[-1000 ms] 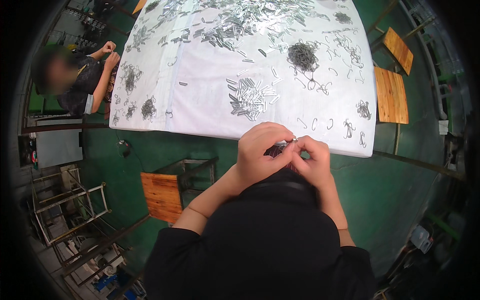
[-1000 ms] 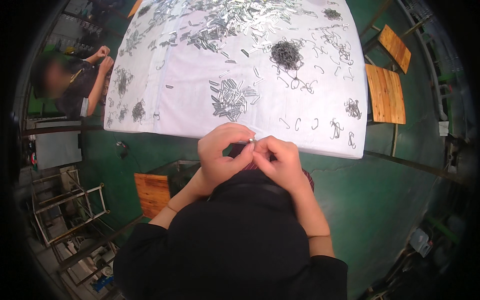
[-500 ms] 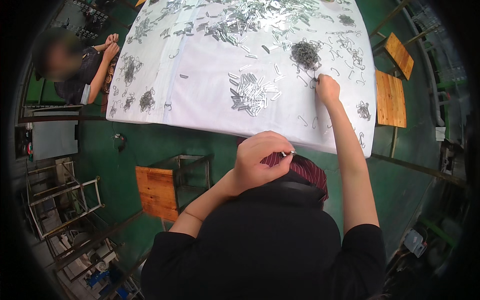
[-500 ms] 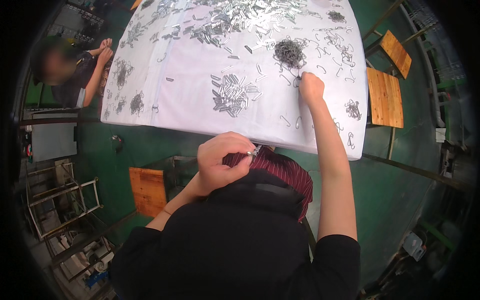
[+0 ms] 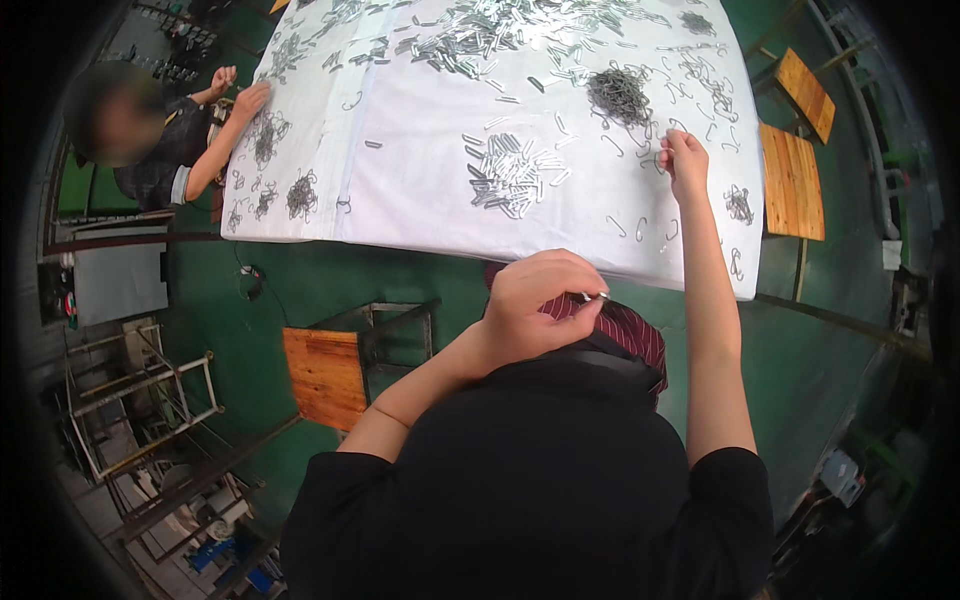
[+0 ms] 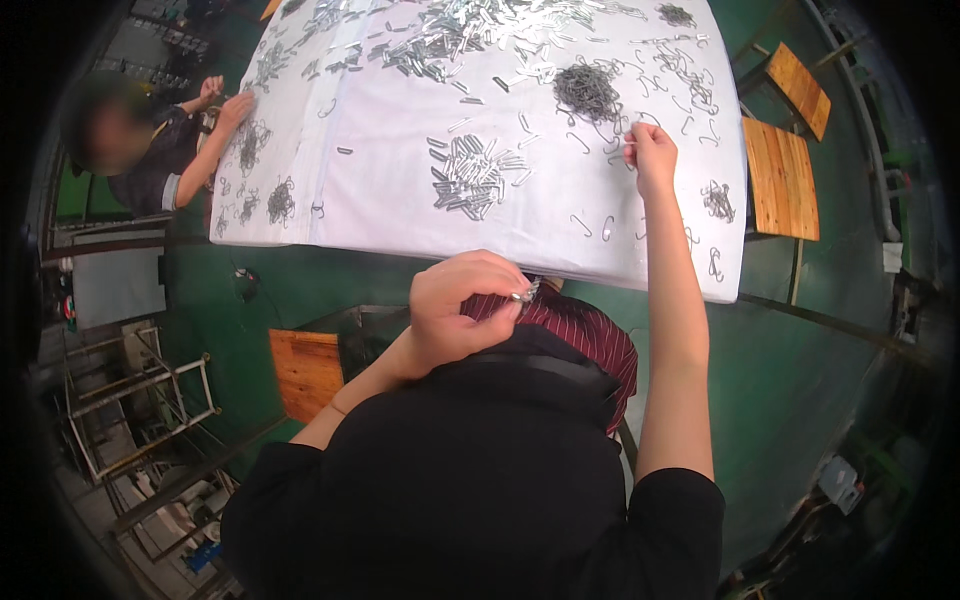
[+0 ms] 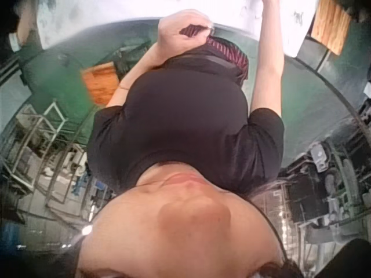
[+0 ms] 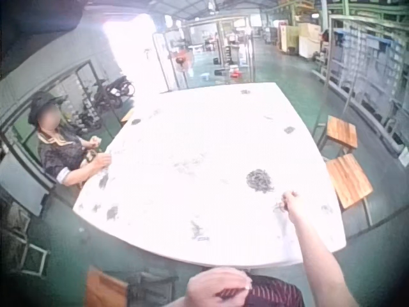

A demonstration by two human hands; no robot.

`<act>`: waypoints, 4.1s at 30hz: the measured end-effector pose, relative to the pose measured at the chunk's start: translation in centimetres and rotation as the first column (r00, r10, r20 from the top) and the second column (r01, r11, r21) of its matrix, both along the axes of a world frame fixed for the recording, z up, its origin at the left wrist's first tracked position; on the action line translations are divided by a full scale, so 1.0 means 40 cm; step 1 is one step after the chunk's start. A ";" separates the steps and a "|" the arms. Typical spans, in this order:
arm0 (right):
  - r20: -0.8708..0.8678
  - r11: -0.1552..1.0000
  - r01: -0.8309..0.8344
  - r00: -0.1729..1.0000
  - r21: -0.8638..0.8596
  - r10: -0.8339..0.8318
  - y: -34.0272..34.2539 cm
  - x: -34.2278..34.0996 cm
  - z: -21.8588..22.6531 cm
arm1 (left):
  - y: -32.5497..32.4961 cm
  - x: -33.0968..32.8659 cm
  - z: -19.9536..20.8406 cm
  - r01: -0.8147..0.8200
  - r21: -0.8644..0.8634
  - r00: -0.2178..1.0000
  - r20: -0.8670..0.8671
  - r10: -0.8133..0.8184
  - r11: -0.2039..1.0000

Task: The person stands at a large table covered with small metal parts, including hooks and cylindrical pieces. They repeatedly pick up a hook and a cylindrical piece, insert the cylinder into the hook, and place the assembled unit on the table. A second person is visible working on the opposite side of the table.

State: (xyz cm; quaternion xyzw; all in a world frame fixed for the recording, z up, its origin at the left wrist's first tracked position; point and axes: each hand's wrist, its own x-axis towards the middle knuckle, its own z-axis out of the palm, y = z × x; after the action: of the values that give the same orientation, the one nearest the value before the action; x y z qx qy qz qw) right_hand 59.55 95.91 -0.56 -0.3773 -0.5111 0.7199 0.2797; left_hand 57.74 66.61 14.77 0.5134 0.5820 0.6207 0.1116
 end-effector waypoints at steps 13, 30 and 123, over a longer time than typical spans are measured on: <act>-0.327 0.882 -0.471 0.837 -0.020 0.440 -0.433 0.236 0.374 | 0.028 -0.021 -0.053 -0.097 0.086 0.994 0.054 0.093 0.992; -0.292 0.896 -0.442 0.852 0.042 0.434 -0.451 0.211 0.334 | 0.004 -0.008 -0.079 -0.122 -0.073 0.993 -0.009 0.122 0.990; 0.516 0.618 -0.311 0.837 0.722 -0.182 -0.066 0.080 -0.046 | 0.008 0.009 -0.048 -0.061 0.081 0.998 0.031 0.058 0.995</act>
State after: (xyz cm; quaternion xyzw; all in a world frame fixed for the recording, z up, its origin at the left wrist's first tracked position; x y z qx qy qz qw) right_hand 62.76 93.26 -2.39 -0.3848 -0.8433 0.2956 0.2312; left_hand 58.08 66.91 12.87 0.4910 0.5695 0.6543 0.0802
